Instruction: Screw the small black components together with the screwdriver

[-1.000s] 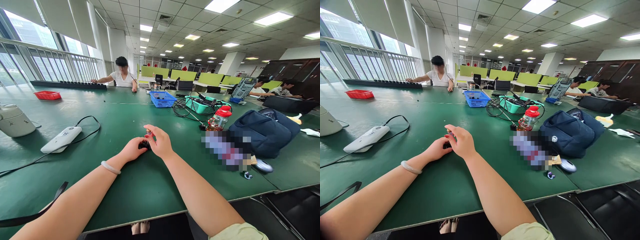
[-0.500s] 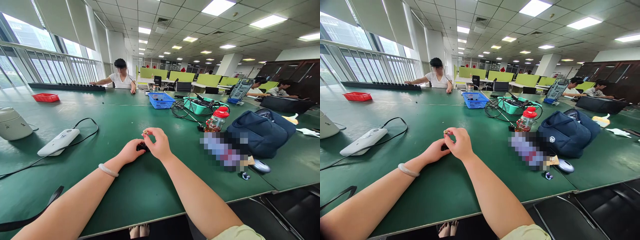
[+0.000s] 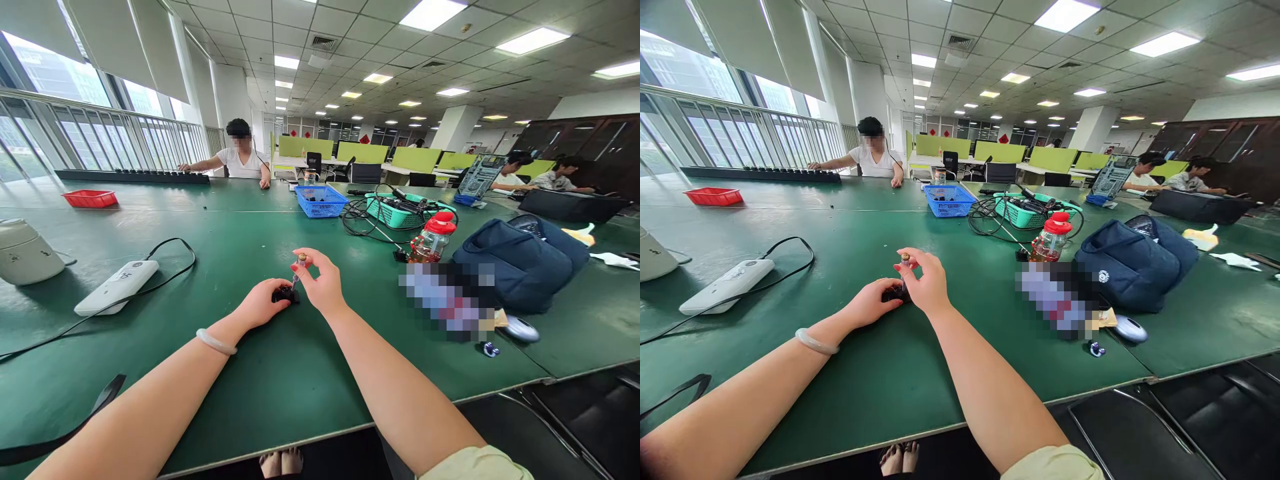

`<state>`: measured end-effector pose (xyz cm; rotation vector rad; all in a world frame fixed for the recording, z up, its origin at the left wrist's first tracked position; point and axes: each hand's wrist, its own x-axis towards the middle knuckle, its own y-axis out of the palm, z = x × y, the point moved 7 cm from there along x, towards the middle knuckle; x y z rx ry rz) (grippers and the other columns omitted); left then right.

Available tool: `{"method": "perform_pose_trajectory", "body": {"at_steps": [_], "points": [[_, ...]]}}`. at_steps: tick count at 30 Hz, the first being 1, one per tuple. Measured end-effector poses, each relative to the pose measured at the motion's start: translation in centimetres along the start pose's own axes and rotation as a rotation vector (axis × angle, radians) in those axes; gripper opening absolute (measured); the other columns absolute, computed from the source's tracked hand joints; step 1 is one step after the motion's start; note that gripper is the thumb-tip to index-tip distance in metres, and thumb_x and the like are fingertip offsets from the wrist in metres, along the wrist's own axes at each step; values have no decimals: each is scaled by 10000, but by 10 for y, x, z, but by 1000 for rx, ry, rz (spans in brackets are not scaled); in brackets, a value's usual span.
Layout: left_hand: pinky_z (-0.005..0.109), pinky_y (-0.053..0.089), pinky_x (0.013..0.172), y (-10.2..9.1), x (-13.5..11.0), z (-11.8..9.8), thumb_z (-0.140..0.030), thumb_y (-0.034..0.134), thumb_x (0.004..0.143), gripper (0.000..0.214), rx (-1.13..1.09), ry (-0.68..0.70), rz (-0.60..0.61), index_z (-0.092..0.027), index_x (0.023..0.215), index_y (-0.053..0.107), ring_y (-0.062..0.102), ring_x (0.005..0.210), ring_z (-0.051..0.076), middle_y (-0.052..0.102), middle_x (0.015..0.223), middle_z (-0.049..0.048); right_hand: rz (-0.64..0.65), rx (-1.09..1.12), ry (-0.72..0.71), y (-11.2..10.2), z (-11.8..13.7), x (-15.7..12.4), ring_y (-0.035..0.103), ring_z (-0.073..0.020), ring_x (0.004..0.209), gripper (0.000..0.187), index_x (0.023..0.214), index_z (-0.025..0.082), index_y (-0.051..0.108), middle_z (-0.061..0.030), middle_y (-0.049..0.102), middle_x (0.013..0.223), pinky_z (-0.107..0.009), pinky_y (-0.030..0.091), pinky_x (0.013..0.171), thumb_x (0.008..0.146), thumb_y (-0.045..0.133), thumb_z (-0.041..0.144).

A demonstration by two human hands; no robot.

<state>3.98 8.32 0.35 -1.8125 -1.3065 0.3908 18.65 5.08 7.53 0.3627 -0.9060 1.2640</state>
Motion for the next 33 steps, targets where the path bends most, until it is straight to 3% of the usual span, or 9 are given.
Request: {"method": "perform_pose_trajectory", "body": {"at_steps": [9, 21, 33], "points": [[432, 534, 954, 0, 0, -1, -237, 650, 763, 383, 19, -11, 4, -206, 1143, 686, 675, 1014, 273, 727, 1111, 77, 1, 67, 14, 1, -4, -1, 689, -195, 862, 215, 1088, 275, 705, -22, 750, 929, -371, 547, 903, 892, 618, 289], [419, 533, 949, 0, 0, -1, -241, 655, 766, 390, 30, 5, -5, -198, 1153, 687, 674, 1001, 266, 726, 1109, 80, 46, 243, 69, 6, -10, 0, 747, -160, 809, 360, 1252, 253, 599, -34, 742, 1026, -329, 604, 811, 908, 511, 193], [417, 534, 958, -2, 0, -2, -239, 656, 761, 377, 32, 6, -16, -220, 1136, 695, 676, 1009, 264, 731, 1108, 69, 12, 181, 92, 3, -11, -1, 707, -159, 749, 296, 1135, 264, 644, -5, 738, 913, -349, 591, 827, 848, 596, 206]]}}
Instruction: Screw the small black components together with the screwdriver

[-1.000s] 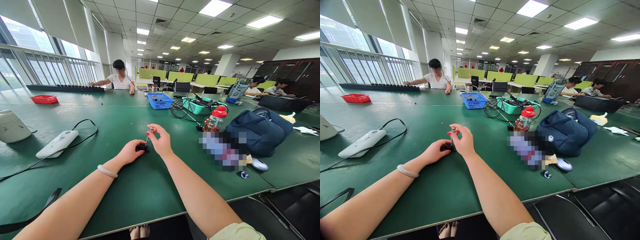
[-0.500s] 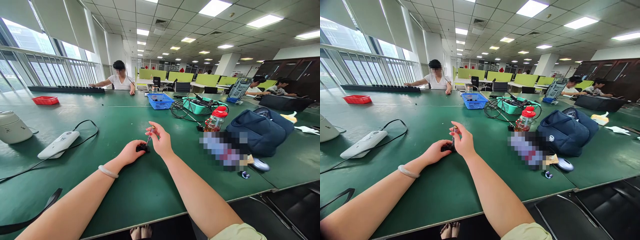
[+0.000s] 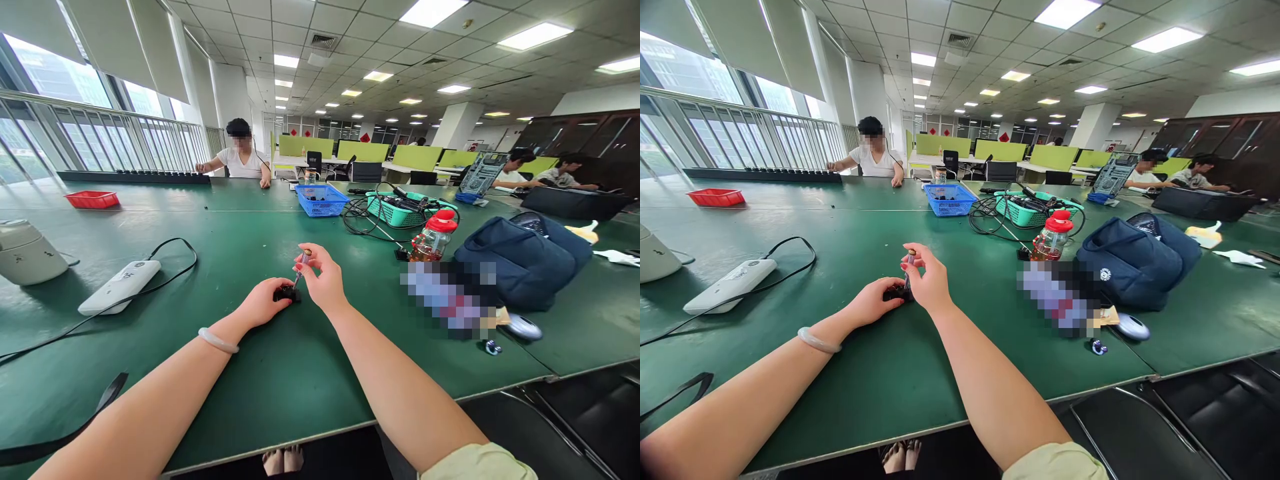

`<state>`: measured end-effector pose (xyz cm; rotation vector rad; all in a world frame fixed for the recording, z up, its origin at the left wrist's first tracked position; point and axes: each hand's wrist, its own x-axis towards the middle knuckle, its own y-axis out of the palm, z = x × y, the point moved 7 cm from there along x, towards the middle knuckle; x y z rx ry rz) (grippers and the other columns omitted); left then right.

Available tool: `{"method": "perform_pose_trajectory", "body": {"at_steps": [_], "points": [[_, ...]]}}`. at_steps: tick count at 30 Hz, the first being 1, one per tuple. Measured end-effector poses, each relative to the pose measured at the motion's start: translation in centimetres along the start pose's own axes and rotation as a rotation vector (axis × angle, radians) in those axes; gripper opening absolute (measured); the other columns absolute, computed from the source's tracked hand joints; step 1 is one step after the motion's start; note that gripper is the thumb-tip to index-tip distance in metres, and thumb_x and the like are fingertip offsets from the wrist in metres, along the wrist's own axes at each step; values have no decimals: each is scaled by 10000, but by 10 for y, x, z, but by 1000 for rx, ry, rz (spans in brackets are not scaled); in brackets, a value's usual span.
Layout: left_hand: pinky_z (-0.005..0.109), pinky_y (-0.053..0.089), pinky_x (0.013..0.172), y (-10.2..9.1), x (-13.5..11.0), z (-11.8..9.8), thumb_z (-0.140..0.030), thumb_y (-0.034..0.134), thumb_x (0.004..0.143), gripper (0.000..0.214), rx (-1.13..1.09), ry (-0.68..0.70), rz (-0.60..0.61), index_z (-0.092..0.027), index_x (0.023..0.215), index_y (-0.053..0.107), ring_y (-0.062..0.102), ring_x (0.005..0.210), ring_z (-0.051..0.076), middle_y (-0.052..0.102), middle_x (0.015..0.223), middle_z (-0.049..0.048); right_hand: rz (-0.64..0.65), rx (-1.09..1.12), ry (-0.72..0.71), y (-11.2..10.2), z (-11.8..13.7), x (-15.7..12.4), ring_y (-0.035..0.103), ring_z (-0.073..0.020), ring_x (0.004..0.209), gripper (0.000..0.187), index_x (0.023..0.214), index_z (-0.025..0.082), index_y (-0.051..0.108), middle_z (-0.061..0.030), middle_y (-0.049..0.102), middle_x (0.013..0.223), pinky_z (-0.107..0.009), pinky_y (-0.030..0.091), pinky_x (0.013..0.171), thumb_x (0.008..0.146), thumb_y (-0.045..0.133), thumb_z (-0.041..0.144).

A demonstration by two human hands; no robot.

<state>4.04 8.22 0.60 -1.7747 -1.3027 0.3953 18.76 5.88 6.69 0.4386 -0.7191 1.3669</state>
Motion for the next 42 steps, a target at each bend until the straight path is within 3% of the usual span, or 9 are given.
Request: {"method": "perform_pose_trajectory", "body": {"at_steps": [24, 42], "points": [[418, 534, 945, 1, -1, -2, -250, 625, 779, 384, 45, 35, 7, -194, 1154, 685, 668, 1000, 267, 726, 1107, 85, 11, -66, 19, 0, 2, 1, 683, -144, 742, 314, 1183, 270, 655, -15, 727, 1001, -317, 584, 825, 874, 601, 257], [424, 534, 943, 1, 0, -3, -257, 627, 772, 366, 24, 46, 1, -204, 1129, 690, 670, 991, 267, 729, 1098, 83, -35, -81, -9, -4, 3, 0, 674, -156, 726, 255, 1090, 266, 660, -8, 731, 942, -319, 574, 802, 835, 647, 266]]}}
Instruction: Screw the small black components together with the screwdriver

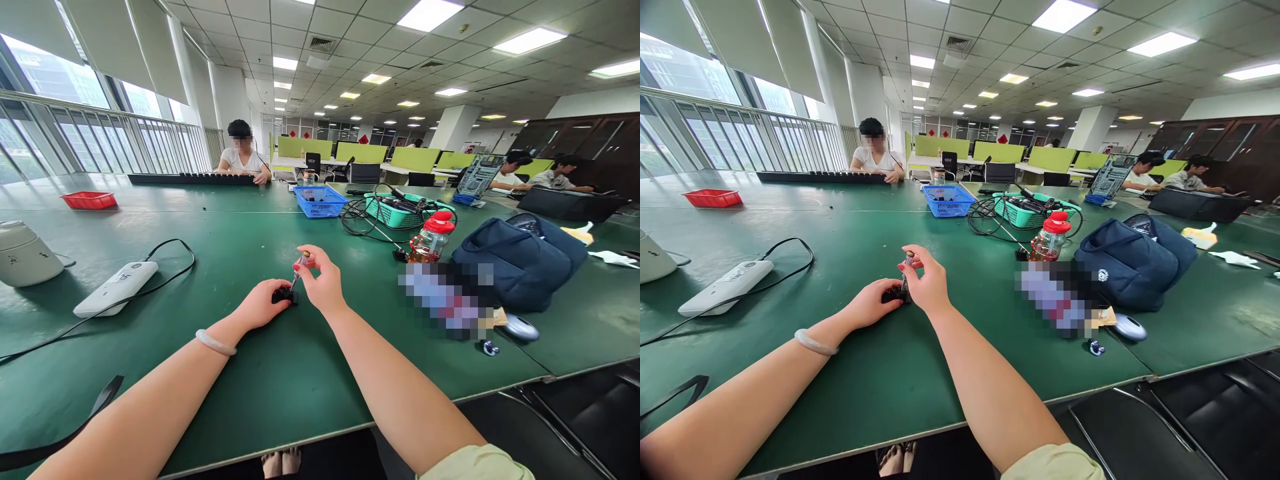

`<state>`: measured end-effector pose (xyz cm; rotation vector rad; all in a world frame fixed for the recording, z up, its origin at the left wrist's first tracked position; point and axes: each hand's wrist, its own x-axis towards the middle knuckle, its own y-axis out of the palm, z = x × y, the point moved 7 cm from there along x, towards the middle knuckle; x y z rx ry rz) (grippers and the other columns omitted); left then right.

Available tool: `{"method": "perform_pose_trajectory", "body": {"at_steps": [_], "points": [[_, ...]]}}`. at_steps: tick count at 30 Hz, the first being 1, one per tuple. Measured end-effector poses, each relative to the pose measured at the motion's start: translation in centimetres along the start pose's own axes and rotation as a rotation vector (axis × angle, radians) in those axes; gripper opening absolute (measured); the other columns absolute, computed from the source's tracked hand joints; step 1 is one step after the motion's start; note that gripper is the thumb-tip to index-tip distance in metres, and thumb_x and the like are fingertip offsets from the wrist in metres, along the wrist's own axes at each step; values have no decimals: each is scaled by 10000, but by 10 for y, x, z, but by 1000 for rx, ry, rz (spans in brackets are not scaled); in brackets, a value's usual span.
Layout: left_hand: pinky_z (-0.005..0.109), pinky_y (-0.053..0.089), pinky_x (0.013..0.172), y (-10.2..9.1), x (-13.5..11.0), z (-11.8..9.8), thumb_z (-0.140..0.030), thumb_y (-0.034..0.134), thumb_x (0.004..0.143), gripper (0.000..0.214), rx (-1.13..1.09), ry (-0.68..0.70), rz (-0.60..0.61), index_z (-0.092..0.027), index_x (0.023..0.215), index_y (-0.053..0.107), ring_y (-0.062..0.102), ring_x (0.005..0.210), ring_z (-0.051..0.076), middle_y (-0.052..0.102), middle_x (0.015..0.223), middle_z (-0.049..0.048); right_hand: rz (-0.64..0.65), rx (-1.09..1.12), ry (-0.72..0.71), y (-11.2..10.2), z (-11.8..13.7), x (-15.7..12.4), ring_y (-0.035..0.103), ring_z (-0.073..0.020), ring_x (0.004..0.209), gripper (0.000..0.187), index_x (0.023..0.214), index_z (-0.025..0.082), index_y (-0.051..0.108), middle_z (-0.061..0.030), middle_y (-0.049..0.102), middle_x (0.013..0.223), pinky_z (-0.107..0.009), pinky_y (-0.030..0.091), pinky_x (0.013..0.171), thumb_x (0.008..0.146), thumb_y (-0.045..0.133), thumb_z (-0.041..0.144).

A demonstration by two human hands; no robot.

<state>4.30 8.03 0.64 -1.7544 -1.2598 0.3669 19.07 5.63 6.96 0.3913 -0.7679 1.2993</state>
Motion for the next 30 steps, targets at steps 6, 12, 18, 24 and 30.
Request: {"method": "perform_pose_trajectory", "body": {"at_steps": [6, 12, 18, 24, 30], "points": [[436, 527, 965, 0, 0, 1, -278, 639, 773, 361, 0, -3, -5, -217, 1124, 697, 671, 1011, 275, 734, 1104, 75, -1, -2, 22, 0, -1, 0, 681, -161, 732, 258, 1098, 272, 654, -4, 730, 924, -326, 574, 814, 841, 633, 256], [427, 520, 981, 0, 0, 1, -278, 642, 790, 355, 8, -2, -3, -212, 1134, 703, 670, 1027, 280, 731, 1111, 81, 43, -16, -4, 3, 3, 1, 670, -163, 735, 228, 1050, 267, 659, -3, 726, 902, -326, 568, 811, 830, 622, 221], [433, 526, 971, 1, 1, 2, -273, 656, 784, 356, 22, -6, -1, -210, 1130, 706, 672, 1021, 283, 734, 1091, 84, 50, -33, -40, 4, 6, -1, 673, -165, 735, 227, 1055, 274, 652, 0, 730, 915, -333, 568, 817, 835, 619, 232], [426, 533, 958, 2, 2, 3, -278, 672, 775, 347, 16, -8, -5, -214, 1114, 713, 678, 1009, 281, 737, 1094, 83, 47, -76, -112, 4, 12, -2, 680, -191, 781, 149, 997, 272, 650, -6, 725, 866, -363, 549, 851, 854, 616, 246], [431, 520, 981, 2, 2, 3, -271, 655, 787, 359, 12, -7, 10, -205, 1135, 709, 668, 1035, 283, 732, 1125, 88, 4, -78, -147, -2, 16, -3, 660, -187, 770, 153, 1020, 269, 637, -13, 711, 875, -350, 540, 825, 873, 594, 276]]}}
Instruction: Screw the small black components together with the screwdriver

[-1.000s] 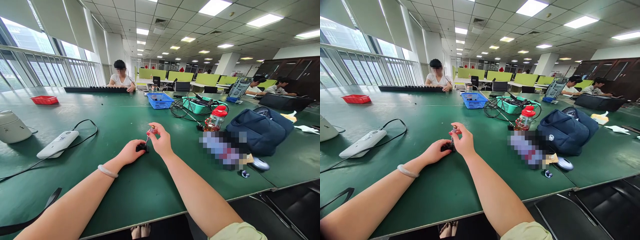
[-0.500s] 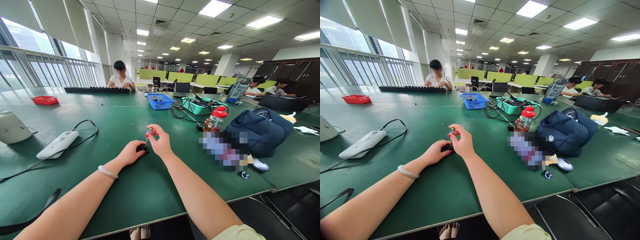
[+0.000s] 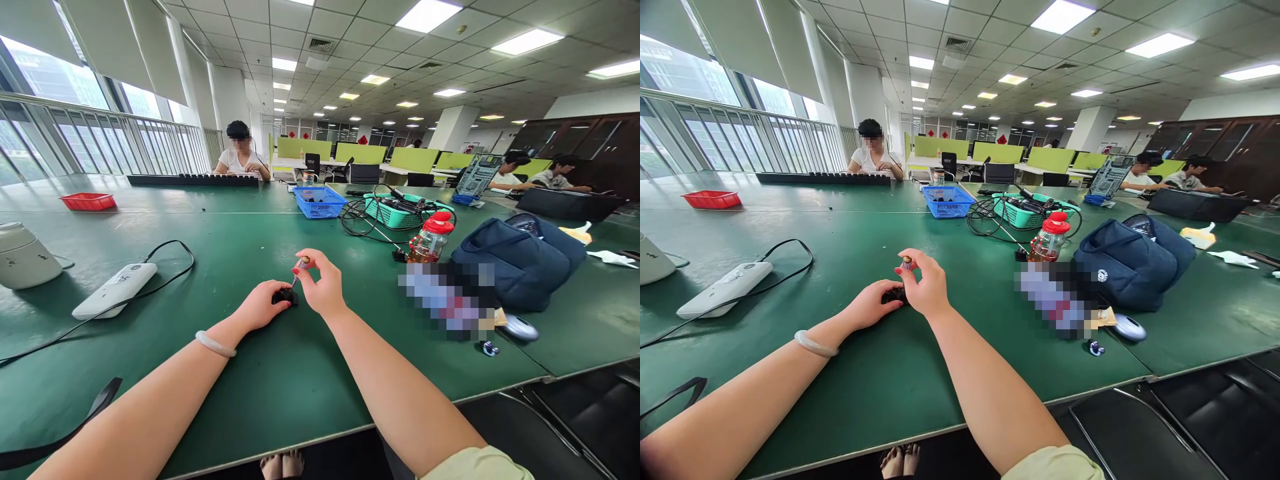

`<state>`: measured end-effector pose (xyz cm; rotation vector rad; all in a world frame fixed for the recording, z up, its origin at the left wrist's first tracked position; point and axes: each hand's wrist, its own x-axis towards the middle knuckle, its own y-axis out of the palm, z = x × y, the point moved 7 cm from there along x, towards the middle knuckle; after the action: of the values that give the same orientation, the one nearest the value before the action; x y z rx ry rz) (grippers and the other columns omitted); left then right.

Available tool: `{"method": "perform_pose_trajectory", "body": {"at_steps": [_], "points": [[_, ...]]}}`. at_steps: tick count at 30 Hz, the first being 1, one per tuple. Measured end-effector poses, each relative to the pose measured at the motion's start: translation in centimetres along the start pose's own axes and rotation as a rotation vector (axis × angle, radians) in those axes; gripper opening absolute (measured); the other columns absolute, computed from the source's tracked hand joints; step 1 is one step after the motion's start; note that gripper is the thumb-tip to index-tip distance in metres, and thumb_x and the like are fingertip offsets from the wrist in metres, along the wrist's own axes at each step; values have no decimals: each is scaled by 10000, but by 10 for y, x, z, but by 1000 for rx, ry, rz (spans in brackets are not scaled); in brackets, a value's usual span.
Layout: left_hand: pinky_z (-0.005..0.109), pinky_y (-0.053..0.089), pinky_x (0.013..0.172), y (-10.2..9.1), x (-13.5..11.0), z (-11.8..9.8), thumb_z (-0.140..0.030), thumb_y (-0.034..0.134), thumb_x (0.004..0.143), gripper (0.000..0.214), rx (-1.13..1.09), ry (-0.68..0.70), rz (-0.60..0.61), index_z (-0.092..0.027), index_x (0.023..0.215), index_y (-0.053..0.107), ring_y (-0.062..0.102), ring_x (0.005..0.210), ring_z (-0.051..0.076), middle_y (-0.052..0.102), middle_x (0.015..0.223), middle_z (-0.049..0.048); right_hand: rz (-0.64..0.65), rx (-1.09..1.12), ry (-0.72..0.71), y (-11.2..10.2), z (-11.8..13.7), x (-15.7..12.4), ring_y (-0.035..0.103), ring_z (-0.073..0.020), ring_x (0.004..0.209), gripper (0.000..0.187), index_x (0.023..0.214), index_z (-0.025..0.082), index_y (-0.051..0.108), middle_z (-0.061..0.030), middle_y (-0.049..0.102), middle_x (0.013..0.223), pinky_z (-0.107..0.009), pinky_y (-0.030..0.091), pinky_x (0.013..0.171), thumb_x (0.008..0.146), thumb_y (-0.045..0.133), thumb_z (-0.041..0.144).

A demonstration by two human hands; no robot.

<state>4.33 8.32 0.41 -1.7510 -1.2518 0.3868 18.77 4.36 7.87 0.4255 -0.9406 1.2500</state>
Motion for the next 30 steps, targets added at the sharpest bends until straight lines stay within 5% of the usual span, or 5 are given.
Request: {"method": "perform_pose_trajectory", "body": {"at_steps": [30], "points": [[432, 514, 994, 0, 0, 0, -287, 653, 790, 394, 12, -29, 27, -190, 1169, 695, 663, 1048, 291, 722, 1151, 91, 107, 114, 82, 9, -11, 2, 635, -155, 736, 194, 1037, 261, 628, 0, 692, 905, -323, 543, 800, 847, 588, 249]]}}
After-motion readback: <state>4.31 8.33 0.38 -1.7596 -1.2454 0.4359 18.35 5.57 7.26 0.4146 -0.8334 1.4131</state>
